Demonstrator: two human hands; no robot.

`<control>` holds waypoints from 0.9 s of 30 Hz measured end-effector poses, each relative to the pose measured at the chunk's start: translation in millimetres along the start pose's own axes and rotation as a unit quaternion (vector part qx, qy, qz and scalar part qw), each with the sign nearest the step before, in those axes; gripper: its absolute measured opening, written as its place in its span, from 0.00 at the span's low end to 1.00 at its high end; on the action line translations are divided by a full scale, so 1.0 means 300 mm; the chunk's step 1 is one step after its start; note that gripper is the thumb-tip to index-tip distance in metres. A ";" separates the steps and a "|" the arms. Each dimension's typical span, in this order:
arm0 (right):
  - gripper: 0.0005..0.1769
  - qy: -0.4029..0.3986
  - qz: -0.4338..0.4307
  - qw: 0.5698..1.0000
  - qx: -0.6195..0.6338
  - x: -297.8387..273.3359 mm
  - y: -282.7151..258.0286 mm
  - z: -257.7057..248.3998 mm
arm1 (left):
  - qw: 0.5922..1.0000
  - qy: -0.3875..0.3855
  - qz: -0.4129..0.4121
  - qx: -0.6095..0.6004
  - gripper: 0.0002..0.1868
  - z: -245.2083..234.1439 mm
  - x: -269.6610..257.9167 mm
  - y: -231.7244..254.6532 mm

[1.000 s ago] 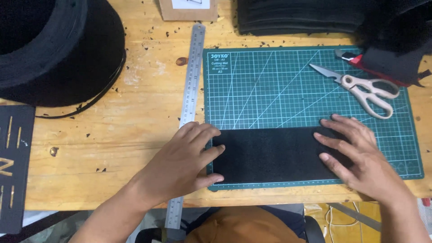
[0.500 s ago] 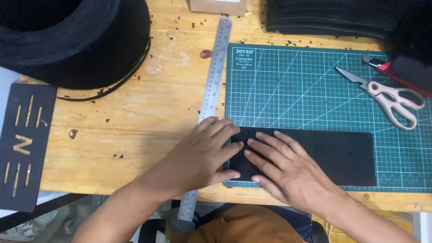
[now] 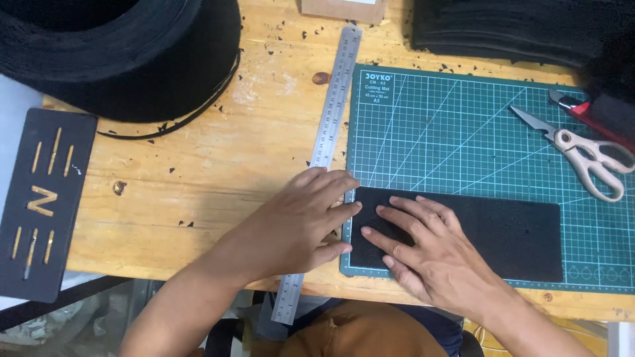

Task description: The person measures and cuts a piece of black fabric on a green cutting mat using a metal ruler and scissors. They align the ruler along the fabric edge, hold it in place, and trim the material to size.

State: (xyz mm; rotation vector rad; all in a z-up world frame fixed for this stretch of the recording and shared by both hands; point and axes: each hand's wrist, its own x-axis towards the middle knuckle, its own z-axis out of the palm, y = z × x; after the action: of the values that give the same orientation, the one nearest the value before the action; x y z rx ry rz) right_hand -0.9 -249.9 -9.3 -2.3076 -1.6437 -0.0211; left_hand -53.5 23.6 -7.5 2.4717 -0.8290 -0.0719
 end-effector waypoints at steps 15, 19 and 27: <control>0.24 0.003 0.000 1.000 -0.011 0.002 -0.002 0.010 | 1.000 0.014 -0.007 0.016 0.20 -0.004 -0.002 -0.011; 0.24 -0.001 -0.003 1.000 -0.016 0.002 -0.003 0.013 | 0.999 0.031 0.000 0.017 0.23 -0.001 -0.003 -0.008; 0.24 0.002 -0.005 1.000 -0.025 0.003 -0.005 0.011 | 0.998 0.046 0.002 0.039 0.20 0.009 0.005 -0.003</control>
State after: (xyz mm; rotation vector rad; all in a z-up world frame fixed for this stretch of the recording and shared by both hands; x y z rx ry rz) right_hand -2.5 -247.7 -11.9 -2.3351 -1.6704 -0.0695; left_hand -52.3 22.3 -10.1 2.5246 -0.8126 0.0769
